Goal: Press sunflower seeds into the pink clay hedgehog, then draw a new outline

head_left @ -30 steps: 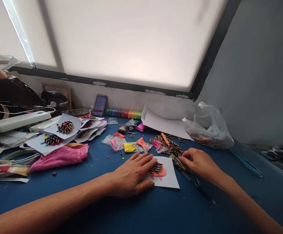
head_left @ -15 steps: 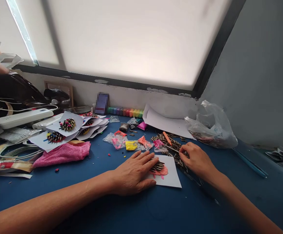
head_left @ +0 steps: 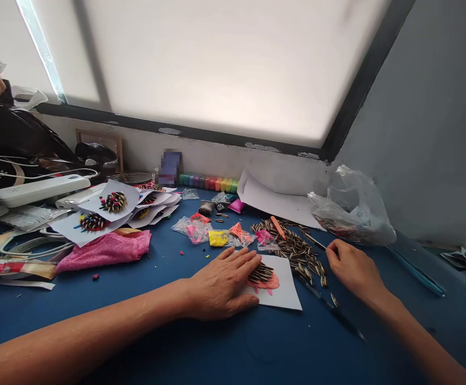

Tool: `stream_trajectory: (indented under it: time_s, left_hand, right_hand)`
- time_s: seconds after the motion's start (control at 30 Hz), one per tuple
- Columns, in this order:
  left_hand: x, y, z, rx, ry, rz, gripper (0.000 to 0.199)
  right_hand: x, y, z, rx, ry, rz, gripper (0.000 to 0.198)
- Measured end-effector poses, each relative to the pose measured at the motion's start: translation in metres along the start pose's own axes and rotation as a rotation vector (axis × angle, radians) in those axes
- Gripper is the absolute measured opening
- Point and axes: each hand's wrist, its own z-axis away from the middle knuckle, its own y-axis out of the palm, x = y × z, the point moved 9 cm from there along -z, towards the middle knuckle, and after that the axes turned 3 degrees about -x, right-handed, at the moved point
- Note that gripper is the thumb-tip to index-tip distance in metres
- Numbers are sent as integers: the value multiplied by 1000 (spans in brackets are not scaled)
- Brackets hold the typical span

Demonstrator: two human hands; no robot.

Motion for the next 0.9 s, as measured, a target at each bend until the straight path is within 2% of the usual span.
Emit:
stream_trajectory:
  time_s: [0.07,0.17,0.3,0.43,0.6,0.7,0.8,0.9]
  left_hand:
    - [0,-1,0,-10,9,15,69]
    - [-2,-3,0,-28,22,31,68]
    - [-2,-4,1,-31,26,25,68]
    - [-3,-3,1,-35,38,20,68]
    - [-3,-4,2,-33,32,16,68]
    - [-3,-5,1,-34,38,11,67]
    - [-3,-5,1,-33,41,11,68]
    - [-2,-4,1,-29,36,17,68]
  right_hand:
    - [3,0,0,-23,-31,4,23]
    - [25,-3,3,-43,-157,-51,27]
    - [71,4,11,70,-368,-165,31]
    - [102,16,3,125,-421,-185,17]
    - [134,20,-13,136,-472,-214,17]
    - [134,11,-23,113,-460,-237,20]
    - [112,3,-34,82,-372,-197,16]
    - [91,9,-37,148,-310,-154,15]
